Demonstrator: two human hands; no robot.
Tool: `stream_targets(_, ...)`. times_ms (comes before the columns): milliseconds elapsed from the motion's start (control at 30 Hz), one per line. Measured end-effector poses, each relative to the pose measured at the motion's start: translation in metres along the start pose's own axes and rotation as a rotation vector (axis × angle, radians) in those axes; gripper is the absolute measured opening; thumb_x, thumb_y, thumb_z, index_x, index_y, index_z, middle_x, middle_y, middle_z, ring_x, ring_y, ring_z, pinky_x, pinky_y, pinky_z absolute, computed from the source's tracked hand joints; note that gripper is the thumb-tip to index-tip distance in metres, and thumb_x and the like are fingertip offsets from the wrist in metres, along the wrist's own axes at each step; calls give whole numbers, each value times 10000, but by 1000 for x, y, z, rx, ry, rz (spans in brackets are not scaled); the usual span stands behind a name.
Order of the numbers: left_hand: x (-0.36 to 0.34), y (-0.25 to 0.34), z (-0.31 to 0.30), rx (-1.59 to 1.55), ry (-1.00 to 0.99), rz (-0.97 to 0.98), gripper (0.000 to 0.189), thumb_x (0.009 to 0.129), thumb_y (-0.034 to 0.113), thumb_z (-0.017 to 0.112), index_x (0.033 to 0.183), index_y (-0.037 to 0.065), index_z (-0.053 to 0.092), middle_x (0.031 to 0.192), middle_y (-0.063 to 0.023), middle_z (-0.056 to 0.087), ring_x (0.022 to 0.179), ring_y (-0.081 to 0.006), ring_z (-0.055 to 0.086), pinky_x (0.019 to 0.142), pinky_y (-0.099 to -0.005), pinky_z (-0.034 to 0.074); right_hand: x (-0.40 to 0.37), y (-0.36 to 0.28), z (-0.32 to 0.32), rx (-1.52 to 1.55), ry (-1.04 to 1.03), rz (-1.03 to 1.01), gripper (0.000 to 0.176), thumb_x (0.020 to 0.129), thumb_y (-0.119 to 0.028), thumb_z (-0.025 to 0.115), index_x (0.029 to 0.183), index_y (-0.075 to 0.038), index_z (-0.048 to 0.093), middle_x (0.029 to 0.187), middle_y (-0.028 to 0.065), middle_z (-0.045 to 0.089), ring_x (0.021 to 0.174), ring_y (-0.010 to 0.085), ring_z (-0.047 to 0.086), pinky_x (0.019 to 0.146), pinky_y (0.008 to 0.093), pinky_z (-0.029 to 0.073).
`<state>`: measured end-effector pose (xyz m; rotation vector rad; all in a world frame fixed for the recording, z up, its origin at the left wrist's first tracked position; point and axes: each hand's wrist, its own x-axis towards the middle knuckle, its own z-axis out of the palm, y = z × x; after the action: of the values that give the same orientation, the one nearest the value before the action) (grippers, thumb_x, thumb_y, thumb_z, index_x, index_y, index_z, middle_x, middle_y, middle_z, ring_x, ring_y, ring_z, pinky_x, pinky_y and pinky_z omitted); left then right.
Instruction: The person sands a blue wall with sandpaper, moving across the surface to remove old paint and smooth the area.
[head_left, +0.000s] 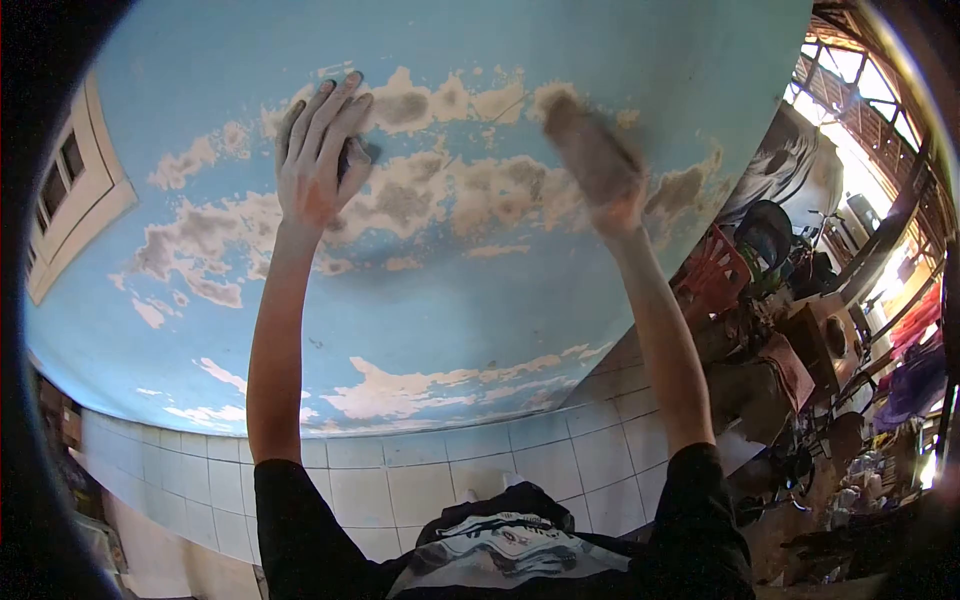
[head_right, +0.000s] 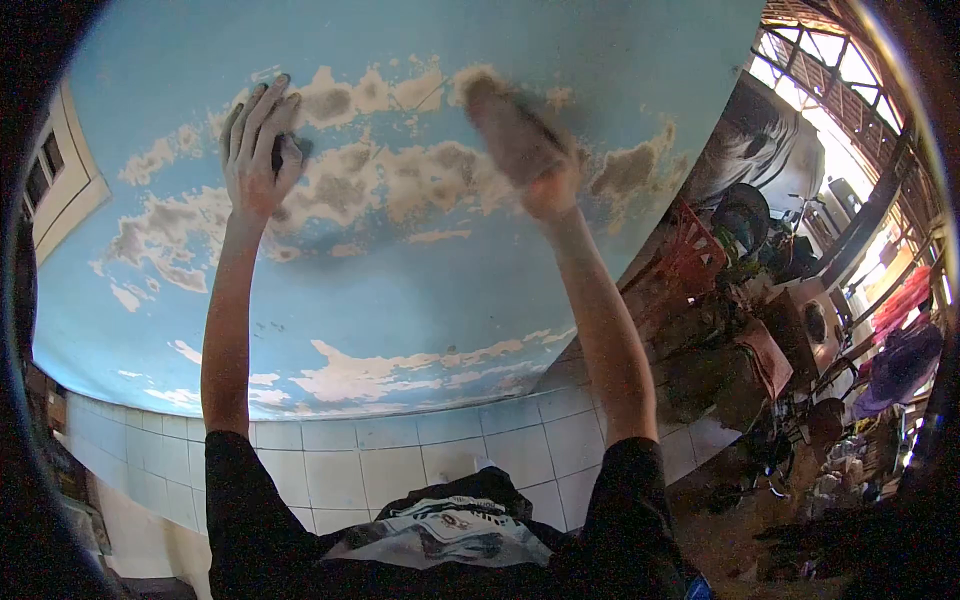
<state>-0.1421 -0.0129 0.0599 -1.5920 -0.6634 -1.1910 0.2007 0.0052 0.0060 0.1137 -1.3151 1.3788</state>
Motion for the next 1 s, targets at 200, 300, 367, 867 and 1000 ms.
stream_targets(200, -1, 0, -1, -7, -8, -4, 423, 791, 94, 486, 1190, 154, 611, 1305, 2, 564, 1209, -213, 521, 1034, -418, 391, -11, 21, -5, -1521, -56, -656, 331, 993, -161, 423, 1282, -11, 481, 1389, 83, 447, 1269, 230, 439, 1086, 377, 353)
stream_targets(300, -3, -1, 0, -9, 3, 0, 416, 793, 97, 484, 1185, 155, 613, 1307, 3, 563, 1212, -212, 519, 1036, -421, 389, 11, 4, -7, -998, 50, -616, 374, 988, -246, 445, 1289, -27, 476, 1360, 58, 473, 1274, 209, 428, 1073, 356, 354)
stream_targets(367, -2, 0, 1, -20, 10, -5, 412, 794, 99, 483, 1181, 156, 614, 1307, 4, 563, 1214, -211, 518, 1037, -422, 388, 14, 28, -5, -947, -19, -606, 422, 984, -245, 449, 1327, 0, 431, 1379, 121, 447, 1276, 245, 434, 1080, 388, 349)
stream_targets(867, -2, -2, 0, 6, -6, -2, 417, 779, 85, 480, 1163, 160, 625, 1310, 4, 562, 1227, -209, 509, 1041, -419, 387, 35, 27, 31, -1330, 236, -995, 422, 896, -201, 496, 1265, 4, 484, 1289, 165, 502, 1230, 296, 455, 1067, 386, 306)
stream_targets(1000, -2, 0, 1, 10, 1, 2, 409, 774, 82, 478, 1146, 161, 628, 1308, 6, 564, 1222, -212, 514, 1038, -420, 393, 25, 24, 25, -1513, 455, -865, 309, 815, -83, 563, 1104, 21, 604, 1122, 193, 599, 1084, 357, 538, 962, 392, 389)
